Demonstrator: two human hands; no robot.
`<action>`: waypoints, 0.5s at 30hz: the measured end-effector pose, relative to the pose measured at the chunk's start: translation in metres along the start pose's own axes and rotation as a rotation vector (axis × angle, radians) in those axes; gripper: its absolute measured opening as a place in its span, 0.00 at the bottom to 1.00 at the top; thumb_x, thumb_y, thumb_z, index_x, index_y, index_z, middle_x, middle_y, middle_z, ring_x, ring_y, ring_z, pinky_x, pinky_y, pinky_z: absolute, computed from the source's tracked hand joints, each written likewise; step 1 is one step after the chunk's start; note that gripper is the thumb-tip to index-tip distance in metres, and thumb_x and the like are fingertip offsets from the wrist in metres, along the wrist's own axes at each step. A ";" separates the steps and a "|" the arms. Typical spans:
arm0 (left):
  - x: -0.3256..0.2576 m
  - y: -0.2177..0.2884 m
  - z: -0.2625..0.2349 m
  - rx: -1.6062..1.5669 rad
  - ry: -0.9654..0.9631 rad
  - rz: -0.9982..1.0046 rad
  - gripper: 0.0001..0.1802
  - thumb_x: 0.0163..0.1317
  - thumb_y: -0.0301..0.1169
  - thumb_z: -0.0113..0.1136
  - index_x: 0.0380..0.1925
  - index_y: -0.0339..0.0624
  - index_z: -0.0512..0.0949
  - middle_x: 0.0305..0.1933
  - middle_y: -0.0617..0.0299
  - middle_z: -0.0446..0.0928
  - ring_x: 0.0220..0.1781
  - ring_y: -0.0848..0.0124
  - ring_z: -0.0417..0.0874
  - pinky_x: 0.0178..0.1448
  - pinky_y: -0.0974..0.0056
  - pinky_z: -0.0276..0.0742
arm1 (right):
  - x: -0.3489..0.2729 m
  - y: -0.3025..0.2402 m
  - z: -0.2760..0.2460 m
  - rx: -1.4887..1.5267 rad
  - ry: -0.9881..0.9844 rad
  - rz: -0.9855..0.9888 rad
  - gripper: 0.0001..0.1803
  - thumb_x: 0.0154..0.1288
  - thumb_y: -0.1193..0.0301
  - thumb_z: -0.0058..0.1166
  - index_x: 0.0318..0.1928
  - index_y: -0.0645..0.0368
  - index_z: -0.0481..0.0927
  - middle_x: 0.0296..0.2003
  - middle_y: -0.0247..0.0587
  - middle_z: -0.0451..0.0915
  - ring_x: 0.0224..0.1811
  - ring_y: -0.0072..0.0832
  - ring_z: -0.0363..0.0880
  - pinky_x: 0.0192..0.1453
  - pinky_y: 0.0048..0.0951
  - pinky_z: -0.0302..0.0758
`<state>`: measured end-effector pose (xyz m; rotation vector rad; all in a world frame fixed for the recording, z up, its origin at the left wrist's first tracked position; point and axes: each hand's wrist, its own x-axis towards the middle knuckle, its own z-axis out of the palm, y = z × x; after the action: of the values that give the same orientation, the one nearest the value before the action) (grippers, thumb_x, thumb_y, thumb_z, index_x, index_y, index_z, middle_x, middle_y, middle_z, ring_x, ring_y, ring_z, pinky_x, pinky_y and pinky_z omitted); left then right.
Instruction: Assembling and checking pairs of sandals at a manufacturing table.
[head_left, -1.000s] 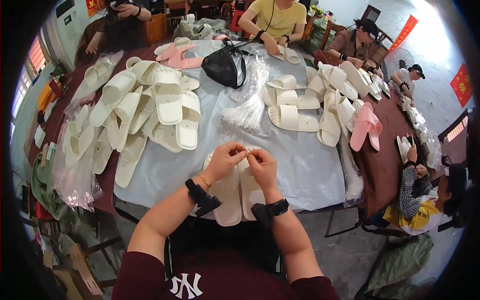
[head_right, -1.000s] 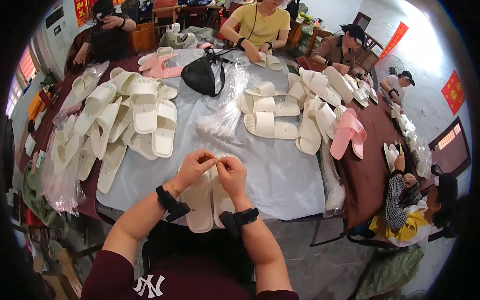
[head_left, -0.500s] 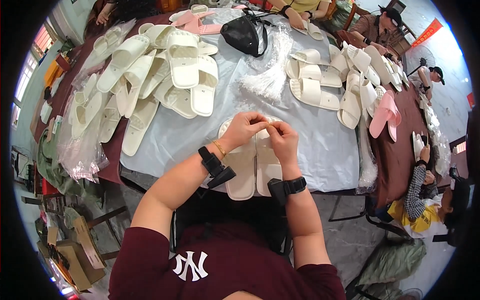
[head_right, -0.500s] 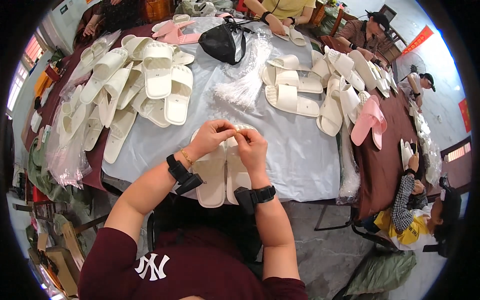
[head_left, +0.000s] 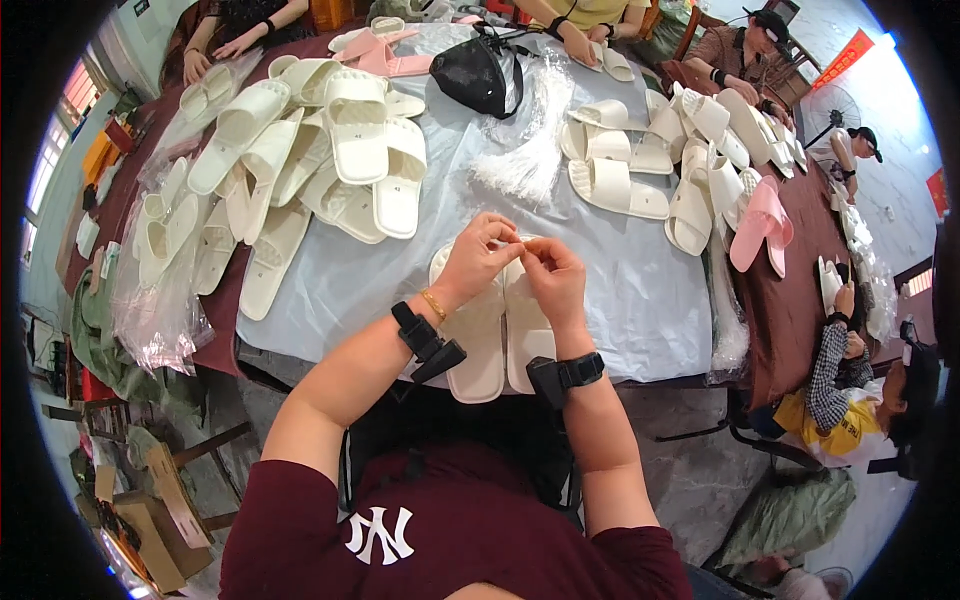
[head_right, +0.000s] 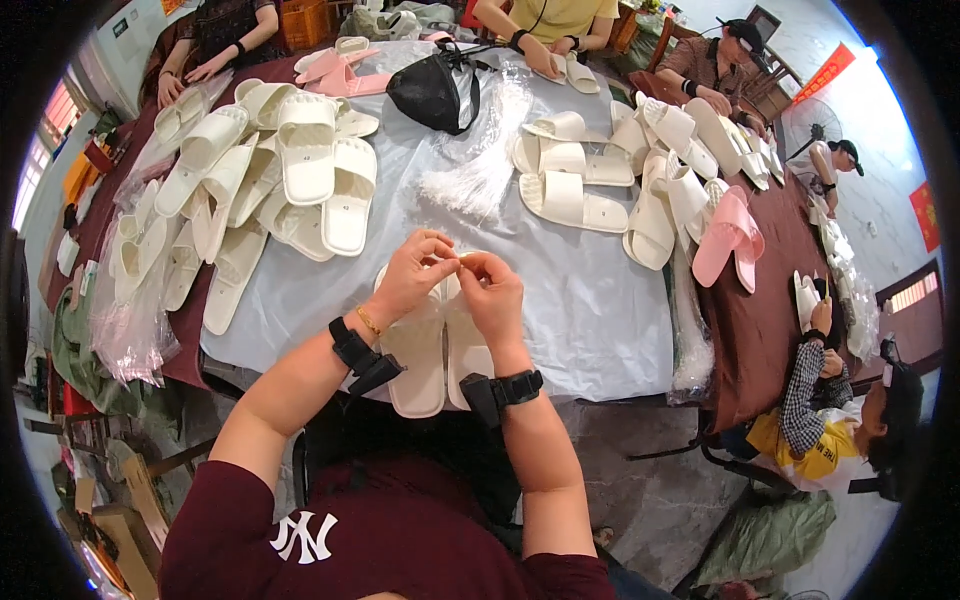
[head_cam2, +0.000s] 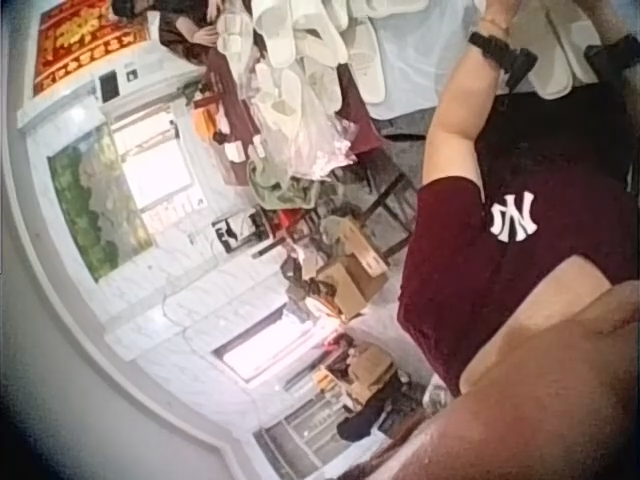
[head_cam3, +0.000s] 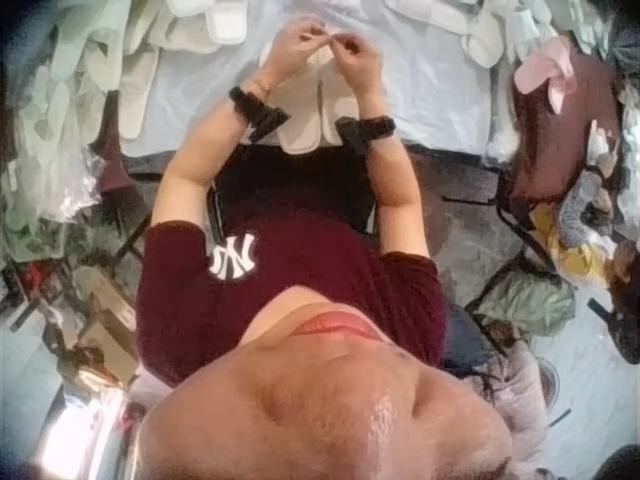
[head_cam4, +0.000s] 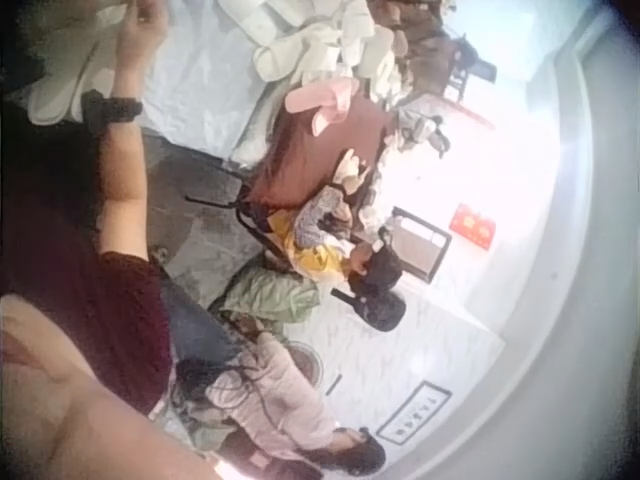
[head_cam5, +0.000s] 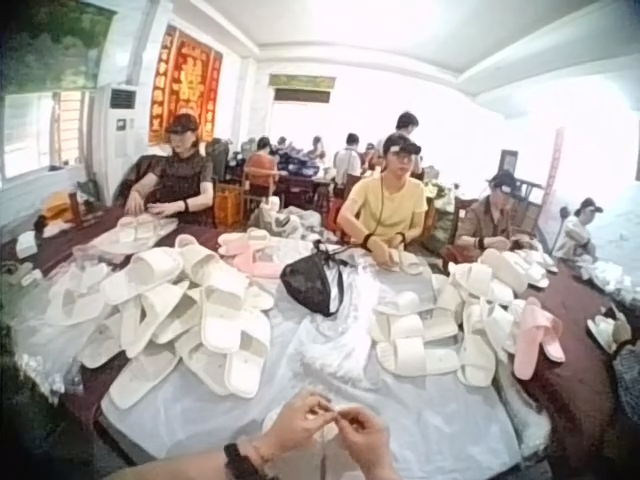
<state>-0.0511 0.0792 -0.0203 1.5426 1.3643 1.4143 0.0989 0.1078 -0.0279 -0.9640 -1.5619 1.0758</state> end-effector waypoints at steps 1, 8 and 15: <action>0.001 0.001 0.000 0.001 -0.001 0.010 0.06 0.57 0.29 0.62 0.31 0.37 0.79 0.46 0.60 0.73 0.43 0.73 0.77 0.45 0.69 0.75 | 0.000 -0.001 0.000 -0.014 0.007 -0.013 0.04 0.57 0.76 0.58 0.34 0.63 0.81 0.26 0.32 0.81 0.25 0.13 0.72 0.29 0.18 0.70; -0.003 0.000 0.002 -0.044 0.007 0.010 0.07 0.54 0.29 0.63 0.30 0.36 0.78 0.47 0.56 0.72 0.45 0.67 0.77 0.43 0.68 0.77 | -0.006 -0.001 -0.001 -0.093 0.042 -0.081 0.03 0.55 0.77 0.57 0.31 0.63 0.79 0.28 0.37 0.80 0.26 0.20 0.74 0.30 0.22 0.72; -0.004 -0.002 0.007 -0.045 -0.101 0.008 0.05 0.56 0.26 0.59 0.28 0.35 0.76 0.47 0.56 0.72 0.45 0.67 0.76 0.43 0.67 0.74 | -0.006 -0.008 -0.002 -0.193 0.031 -0.183 0.04 0.48 0.77 0.55 0.27 0.63 0.76 0.29 0.44 0.75 0.31 0.36 0.76 0.36 0.31 0.74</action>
<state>-0.0442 0.0773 -0.0248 1.5707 1.2597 1.3437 0.1013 0.1004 -0.0217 -0.9402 -1.7156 0.7910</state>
